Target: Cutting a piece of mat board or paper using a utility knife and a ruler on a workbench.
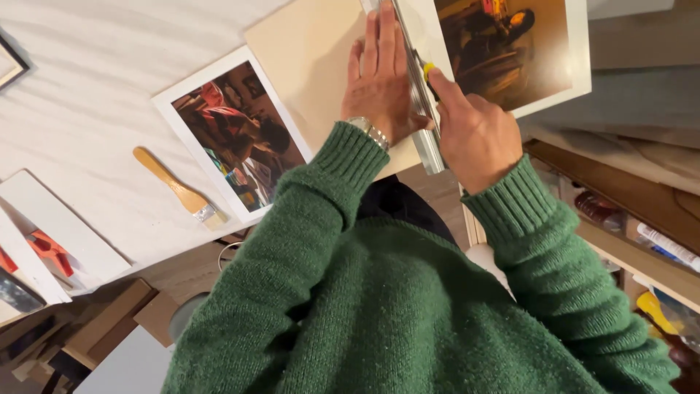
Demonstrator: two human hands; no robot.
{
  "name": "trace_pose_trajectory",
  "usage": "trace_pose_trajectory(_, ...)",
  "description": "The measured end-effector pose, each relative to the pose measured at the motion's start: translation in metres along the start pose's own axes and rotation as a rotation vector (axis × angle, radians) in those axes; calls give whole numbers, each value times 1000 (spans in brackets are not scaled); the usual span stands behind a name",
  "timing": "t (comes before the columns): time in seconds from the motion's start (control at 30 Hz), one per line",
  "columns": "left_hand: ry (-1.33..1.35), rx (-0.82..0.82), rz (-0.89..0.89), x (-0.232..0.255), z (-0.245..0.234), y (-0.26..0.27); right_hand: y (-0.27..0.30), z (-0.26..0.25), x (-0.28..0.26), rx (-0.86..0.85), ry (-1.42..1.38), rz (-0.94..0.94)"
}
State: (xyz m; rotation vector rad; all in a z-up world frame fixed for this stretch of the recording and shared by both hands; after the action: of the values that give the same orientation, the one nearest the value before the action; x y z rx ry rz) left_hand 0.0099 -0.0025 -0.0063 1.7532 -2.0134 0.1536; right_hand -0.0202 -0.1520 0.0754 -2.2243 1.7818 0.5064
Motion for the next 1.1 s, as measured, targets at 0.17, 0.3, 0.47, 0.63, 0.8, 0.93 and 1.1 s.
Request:
trace_pose_trajectory(0.17,14,43,46,-2,9,3,34,-17,0,-19,31,36)
trace_pose_trajectory(0.3,-43,-7,41,-4,13,-2,64,-26,5,-133,41,111)
trace_pose_trajectory(0.47,-25,-47,21,2,-3,-1,103,-38,15,-155,95,126)
trace_pose_trajectory(0.63,-73,-49,26,1,-3,-2,139,-48,29,-350,93,207)
trace_pose_trajectory(0.8,-49,-8,35,2,-3,2,120,-63,9,-199,15,292)
trace_pose_trajectory(0.93,-49,-77,15,2,-7,0,74,-42,7,-157,-11,303)
trace_pose_trajectory(1.1,-60,-113,1,4,-14,-3,-4,-2,7,39,-93,99)
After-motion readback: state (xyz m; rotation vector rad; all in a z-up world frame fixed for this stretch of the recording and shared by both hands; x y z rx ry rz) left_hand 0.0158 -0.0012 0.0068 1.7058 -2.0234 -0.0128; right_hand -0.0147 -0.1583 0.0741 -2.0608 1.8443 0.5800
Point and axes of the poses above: each hand's wrist, its own y-axis away from the middle knuckle, its own z-axis out of the palm, x = y × z, the point moved 1 cm from there along -y, towards the middle knuckle, and after that the axes turned 11 degrees about x, right-handed, at the moved point
